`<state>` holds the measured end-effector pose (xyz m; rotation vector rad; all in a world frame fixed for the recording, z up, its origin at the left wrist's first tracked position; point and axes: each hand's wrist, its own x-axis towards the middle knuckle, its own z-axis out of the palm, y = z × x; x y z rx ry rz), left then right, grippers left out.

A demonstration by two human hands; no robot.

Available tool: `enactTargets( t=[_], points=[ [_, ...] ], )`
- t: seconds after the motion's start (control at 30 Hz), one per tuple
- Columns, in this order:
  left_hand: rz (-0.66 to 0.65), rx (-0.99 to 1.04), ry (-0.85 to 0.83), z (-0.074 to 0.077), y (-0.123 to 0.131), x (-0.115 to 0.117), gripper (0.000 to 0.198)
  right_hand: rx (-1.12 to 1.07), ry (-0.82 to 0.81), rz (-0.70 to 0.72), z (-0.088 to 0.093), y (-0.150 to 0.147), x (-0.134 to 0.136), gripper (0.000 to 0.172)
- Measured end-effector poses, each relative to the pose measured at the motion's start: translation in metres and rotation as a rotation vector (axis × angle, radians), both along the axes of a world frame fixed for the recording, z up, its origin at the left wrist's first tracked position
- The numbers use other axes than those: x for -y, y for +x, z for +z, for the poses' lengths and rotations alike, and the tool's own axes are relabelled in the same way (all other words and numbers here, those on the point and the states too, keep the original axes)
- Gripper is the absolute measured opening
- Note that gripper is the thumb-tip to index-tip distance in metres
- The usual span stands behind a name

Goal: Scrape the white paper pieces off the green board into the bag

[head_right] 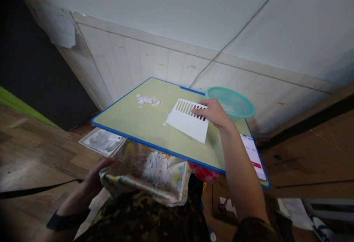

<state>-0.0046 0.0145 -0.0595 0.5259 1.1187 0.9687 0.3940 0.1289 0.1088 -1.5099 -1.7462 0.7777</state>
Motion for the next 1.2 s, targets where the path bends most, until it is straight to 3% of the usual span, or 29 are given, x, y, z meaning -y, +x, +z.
enactTargets(
  t=[0.23,0.47,0.67,0.8,0.93,1.2],
  points=[
    [0.016,-0.010,-0.011,-0.004,-0.002,0.001,0.034,-0.011,0.050,-0.097,-0.003,0.003,-0.004,0.025],
    [0.003,-0.025,-0.016,-0.001,-0.001,0.001,0.039,-0.068,-0.016,-0.024,0.002,0.002,0.001,0.026],
    [0.023,-0.028,-0.030,-0.008,-0.004,0.000,0.039,-0.092,0.090,-0.131,-0.012,-0.003,-0.011,0.028],
    [0.049,-0.032,-0.031,-0.013,-0.005,0.001,0.038,-0.080,0.049,-0.105,-0.018,-0.006,-0.014,0.031],
    [0.037,-0.007,-0.015,-0.010,-0.004,0.003,0.032,-0.109,0.000,-0.042,-0.013,-0.005,-0.010,0.030],
    [0.022,-0.008,-0.035,-0.005,-0.001,-0.002,0.031,-0.114,0.075,-0.121,-0.014,0.004,-0.015,0.029]
  ],
)
